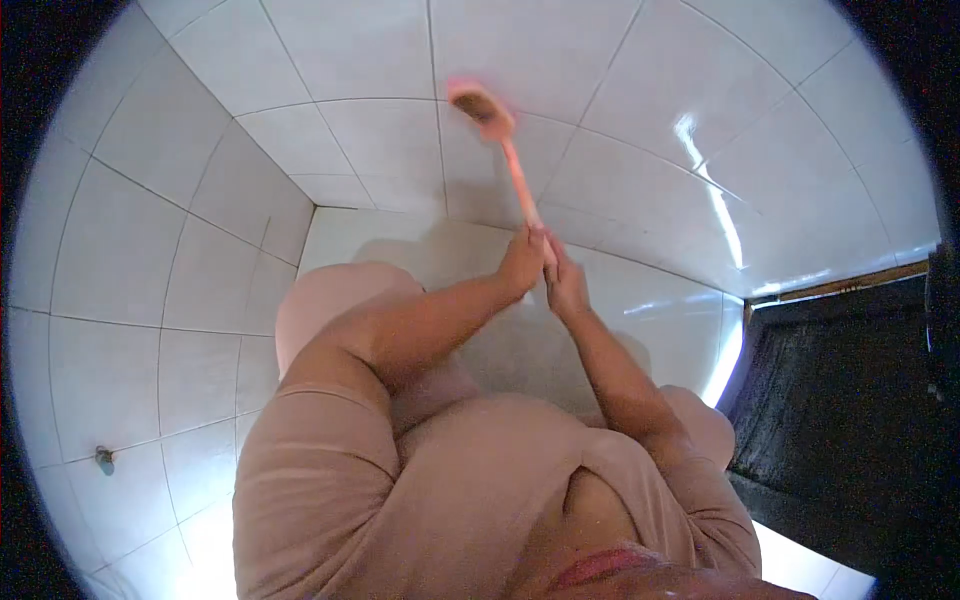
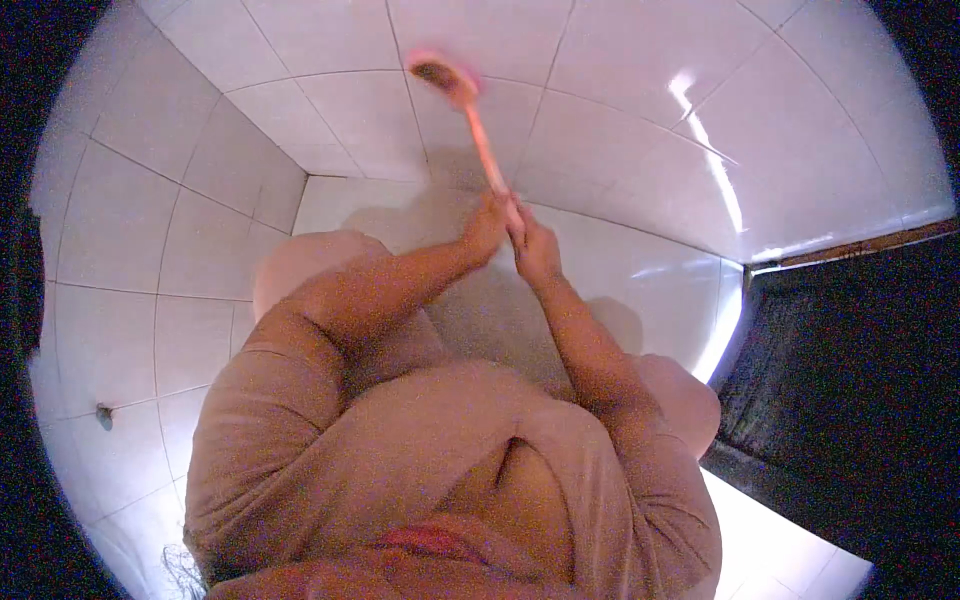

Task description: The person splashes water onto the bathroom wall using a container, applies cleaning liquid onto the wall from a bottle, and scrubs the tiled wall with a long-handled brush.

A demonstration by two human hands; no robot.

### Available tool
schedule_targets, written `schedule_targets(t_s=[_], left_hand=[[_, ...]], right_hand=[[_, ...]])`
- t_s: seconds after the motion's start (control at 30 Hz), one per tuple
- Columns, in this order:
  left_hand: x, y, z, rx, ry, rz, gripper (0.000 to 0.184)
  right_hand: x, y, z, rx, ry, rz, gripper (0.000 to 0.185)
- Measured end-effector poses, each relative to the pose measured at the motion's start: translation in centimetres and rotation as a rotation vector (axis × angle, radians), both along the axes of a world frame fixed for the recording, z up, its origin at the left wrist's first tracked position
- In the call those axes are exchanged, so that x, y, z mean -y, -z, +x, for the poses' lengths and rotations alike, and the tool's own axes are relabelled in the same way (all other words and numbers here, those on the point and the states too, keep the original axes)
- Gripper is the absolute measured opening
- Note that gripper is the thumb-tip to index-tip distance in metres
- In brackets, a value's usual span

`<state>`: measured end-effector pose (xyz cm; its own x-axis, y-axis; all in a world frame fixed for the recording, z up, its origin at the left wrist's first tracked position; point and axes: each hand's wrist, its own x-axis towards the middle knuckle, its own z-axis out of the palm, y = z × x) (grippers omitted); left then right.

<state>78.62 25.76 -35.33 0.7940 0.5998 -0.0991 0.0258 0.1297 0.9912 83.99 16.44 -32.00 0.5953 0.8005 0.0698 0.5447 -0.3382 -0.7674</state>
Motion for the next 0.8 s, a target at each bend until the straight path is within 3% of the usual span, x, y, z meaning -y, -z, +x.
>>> schedule_targets(t_s=[0.13, 0.2, 0.37, 0.4, 0.47, 0.5, 0.57, 0.6, 0.63, 0.7, 0.73, 0.77, 0.8], left_hand=[[-1.0, 11.3, -0.7, -0.160, 0.563, -0.207, 0.013], [-1.5, 11.5, -0.5, -0.258, 0.587, -0.323, 0.009], [0.2, -0.9, 0.1, -0.268, -0.044, -0.078, 0.026], [0.4, -3.0, 0.1, -0.272, -0.051, -0.083, 0.026], [-0.2, -6.1, 0.3, -0.028, -0.367, -0.180, 0.024], [-0.4, -5.6, 0.3, -0.027, -0.374, -0.183, 0.024], [-1.0, -4.8, -0.2, -0.099, -0.388, -0.217, 0.022], [-1.7, -2.3, -0.2, -0.091, -0.397, -0.214, 0.022], [-2.5, 1.5, -0.3, -0.208, -0.253, -0.195, 0.025], [-4.0, 2.0, -2.3, -0.565, 0.162, 0.205, 0.030], [-4.6, 1.3, -3.2, -0.791, 0.433, 0.595, 0.033], [-4.7, 0.7, -3.2, -0.779, 0.412, 0.611, 0.033], [-4.7, 1.4, -2.7, -0.563, 0.074, 0.053, 0.029]], right_hand=[[3.9, 8.8, -2.0, -0.055, 0.022, -0.114, 0.047], [3.6, 7.7, -2.6, -0.041, 0.017, -0.183, 0.044], [1.7, -0.1, -0.3, 0.087, -0.015, -0.249, 0.038], [0.7, -2.8, 0.1, 0.115, -0.020, -0.308, 0.037], [-0.6, -4.7, 0.2, 0.152, -0.031, -0.208, 0.038], [-1.0, -5.1, 0.1, 0.196, -0.037, -0.100, 0.039], [-1.2, -3.4, -0.7, 0.217, -0.071, -0.144, 0.038], [-1.3, -2.2, -1.1, 0.238, -0.095, -0.186, 0.036], [-1.3, -0.9, -1.7, 0.247, -0.103, -0.179, 0.036], [-1.2, 1.2, -2.9, 0.128, -0.150, -0.277, 0.034], [-1.1, 1.0, -3.5, 0.147, -0.155, -0.266, 0.034], [-1.3, 0.7, -3.8, 0.163, -0.155, -0.284, 0.034], [-2.0, 0.1, -3.6, 0.180, -0.153, -0.301, 0.034]])
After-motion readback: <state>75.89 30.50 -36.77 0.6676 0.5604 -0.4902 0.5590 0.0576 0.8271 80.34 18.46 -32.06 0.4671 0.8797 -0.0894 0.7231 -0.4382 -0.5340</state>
